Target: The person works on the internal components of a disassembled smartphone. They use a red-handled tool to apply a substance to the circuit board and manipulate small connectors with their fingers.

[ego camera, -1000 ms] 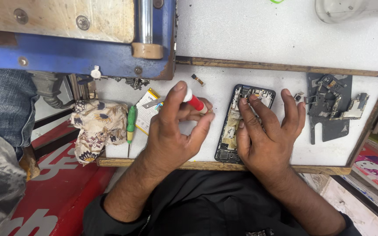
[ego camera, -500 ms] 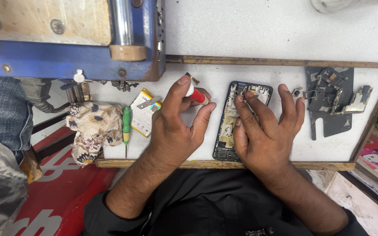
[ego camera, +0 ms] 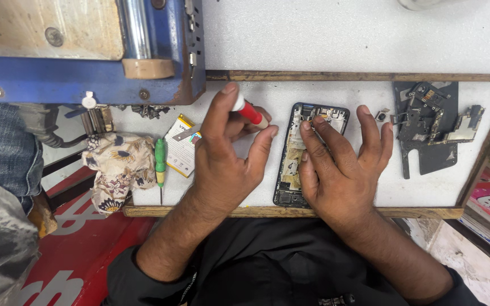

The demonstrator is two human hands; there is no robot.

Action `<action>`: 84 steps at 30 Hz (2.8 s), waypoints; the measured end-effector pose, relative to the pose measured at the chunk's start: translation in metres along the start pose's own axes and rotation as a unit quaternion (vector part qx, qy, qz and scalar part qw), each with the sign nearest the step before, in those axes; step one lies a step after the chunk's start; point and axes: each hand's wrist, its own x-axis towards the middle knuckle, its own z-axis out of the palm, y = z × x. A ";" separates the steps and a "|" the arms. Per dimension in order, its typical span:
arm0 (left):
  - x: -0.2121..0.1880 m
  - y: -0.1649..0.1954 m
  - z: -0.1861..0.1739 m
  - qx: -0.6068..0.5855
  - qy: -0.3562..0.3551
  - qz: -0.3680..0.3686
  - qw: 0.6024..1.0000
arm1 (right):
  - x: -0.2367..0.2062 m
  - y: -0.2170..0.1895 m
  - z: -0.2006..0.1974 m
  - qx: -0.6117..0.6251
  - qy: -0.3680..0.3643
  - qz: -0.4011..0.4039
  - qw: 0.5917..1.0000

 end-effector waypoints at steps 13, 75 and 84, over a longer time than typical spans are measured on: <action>0.007 0.000 0.020 -0.153 0.028 -0.069 0.985 | -0.001 -0.003 -0.002 0.008 0.001 0.002 1.000; 0.005 -0.013 0.027 -0.115 0.028 -0.036 0.992 | -0.003 -0.007 0.000 0.015 -0.011 0.016 1.000; 0.003 -0.013 0.024 -0.116 0.032 -0.019 0.993 | -0.006 -0.009 0.003 0.013 -0.013 0.018 1.000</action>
